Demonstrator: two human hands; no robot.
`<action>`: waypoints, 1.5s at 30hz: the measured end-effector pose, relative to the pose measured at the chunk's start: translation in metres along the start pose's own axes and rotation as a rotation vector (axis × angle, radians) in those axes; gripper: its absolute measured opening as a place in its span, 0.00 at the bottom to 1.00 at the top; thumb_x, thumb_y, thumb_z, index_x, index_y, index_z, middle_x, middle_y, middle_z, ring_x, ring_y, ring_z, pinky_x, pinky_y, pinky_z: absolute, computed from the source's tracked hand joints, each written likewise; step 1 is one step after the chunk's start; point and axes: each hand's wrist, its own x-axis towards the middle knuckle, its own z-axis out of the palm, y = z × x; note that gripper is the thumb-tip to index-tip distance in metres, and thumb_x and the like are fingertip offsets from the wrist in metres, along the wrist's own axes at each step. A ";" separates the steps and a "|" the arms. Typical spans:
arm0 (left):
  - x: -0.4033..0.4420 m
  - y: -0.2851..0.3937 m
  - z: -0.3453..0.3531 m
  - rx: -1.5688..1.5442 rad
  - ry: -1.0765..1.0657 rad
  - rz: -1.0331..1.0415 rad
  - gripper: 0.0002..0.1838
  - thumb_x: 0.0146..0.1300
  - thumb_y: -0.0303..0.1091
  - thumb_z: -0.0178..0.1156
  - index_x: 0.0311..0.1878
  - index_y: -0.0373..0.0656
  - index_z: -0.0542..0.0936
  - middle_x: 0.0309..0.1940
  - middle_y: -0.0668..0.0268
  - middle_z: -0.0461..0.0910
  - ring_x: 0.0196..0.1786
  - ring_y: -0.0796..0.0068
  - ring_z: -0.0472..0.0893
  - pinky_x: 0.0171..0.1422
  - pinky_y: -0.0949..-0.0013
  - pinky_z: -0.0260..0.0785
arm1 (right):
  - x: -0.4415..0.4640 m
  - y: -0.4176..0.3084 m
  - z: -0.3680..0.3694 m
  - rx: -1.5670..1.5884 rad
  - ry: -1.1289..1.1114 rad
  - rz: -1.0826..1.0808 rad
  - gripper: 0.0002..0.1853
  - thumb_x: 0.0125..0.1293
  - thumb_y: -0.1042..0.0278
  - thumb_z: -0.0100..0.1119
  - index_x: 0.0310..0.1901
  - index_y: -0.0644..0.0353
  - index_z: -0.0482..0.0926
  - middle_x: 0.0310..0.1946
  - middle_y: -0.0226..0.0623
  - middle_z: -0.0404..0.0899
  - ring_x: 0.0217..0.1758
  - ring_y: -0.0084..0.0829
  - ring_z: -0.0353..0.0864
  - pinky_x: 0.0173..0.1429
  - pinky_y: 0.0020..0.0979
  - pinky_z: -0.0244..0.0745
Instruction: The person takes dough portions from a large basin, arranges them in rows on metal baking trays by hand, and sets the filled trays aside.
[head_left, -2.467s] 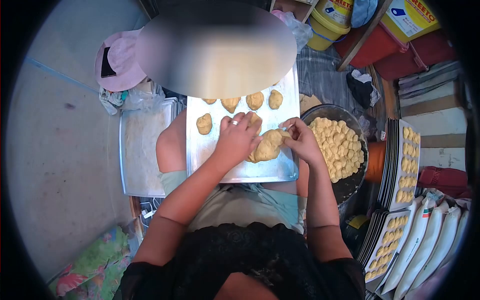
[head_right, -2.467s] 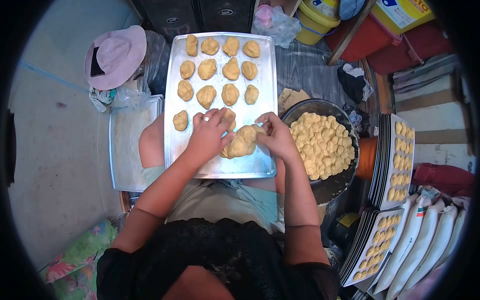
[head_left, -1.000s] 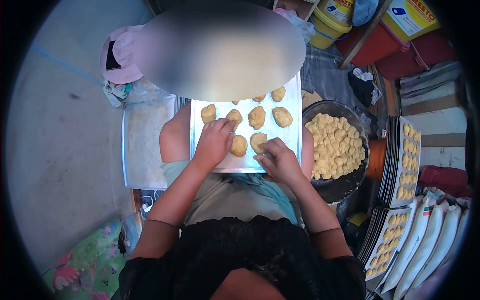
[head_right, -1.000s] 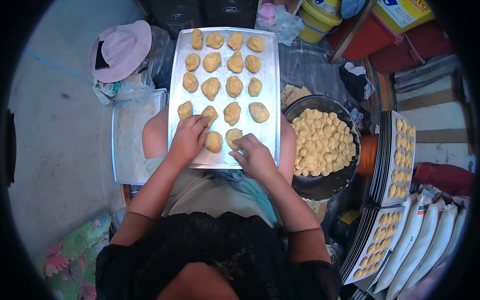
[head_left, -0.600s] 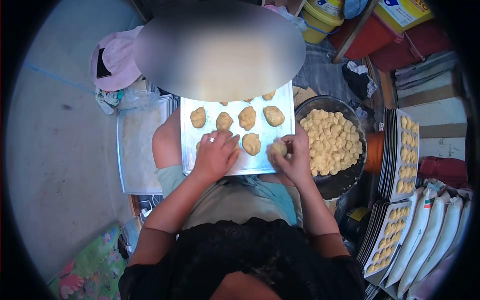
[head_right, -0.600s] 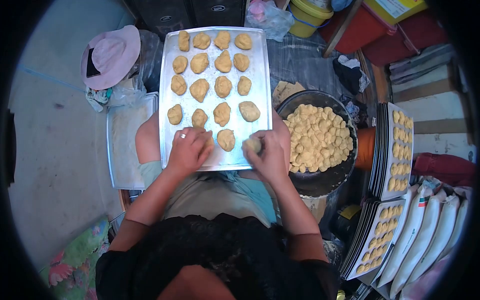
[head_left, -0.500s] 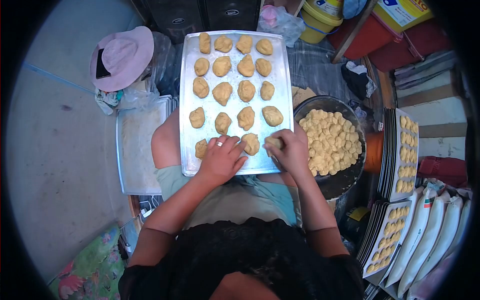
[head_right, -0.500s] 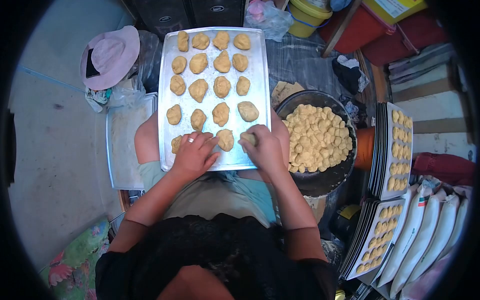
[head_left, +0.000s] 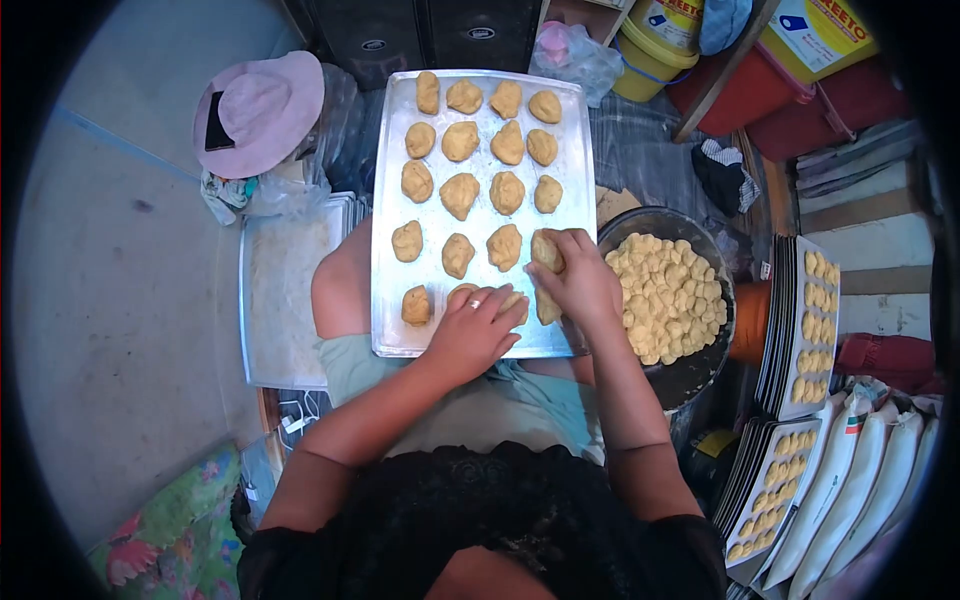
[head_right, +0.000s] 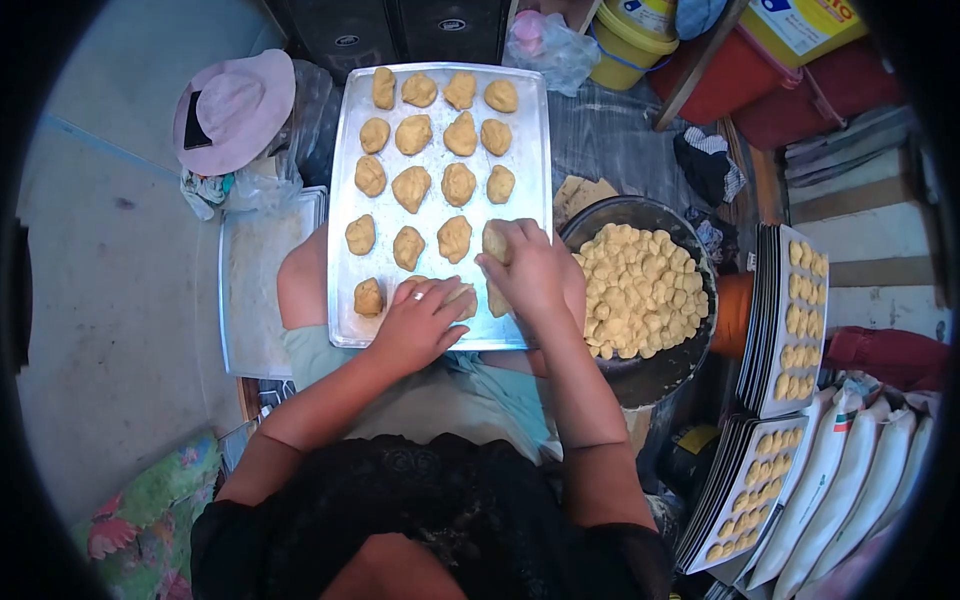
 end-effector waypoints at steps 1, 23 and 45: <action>-0.006 0.001 -0.007 0.006 0.016 -0.035 0.22 0.60 0.38 0.66 0.58 0.47 0.79 0.61 0.60 0.76 0.60 0.62 0.75 0.65 0.55 0.61 | -0.005 0.000 0.001 -0.062 0.066 -0.066 0.22 0.59 0.58 0.69 0.55 0.53 0.81 0.50 0.34 0.78 0.55 0.42 0.76 0.53 0.40 0.75; 0.026 -0.074 -0.024 0.191 -0.072 -0.283 0.19 0.62 0.45 0.66 0.53 0.47 0.82 0.48 0.66 0.81 0.54 0.61 0.77 0.61 0.57 0.62 | 0.015 -0.009 0.035 -0.206 -0.048 -0.327 0.29 0.56 0.65 0.67 0.62 0.52 0.76 0.60 0.38 0.75 0.63 0.39 0.70 0.68 0.48 0.54; -0.015 -0.090 -0.031 -0.142 0.414 -0.436 0.18 0.61 0.35 0.69 0.52 0.39 0.82 0.48 0.56 0.77 0.52 0.56 0.77 0.55 0.59 0.73 | 0.009 -0.065 0.037 -0.110 -0.144 -0.457 0.25 0.56 0.59 0.69 0.57 0.51 0.79 0.50 0.32 0.78 0.55 0.35 0.73 0.59 0.43 0.60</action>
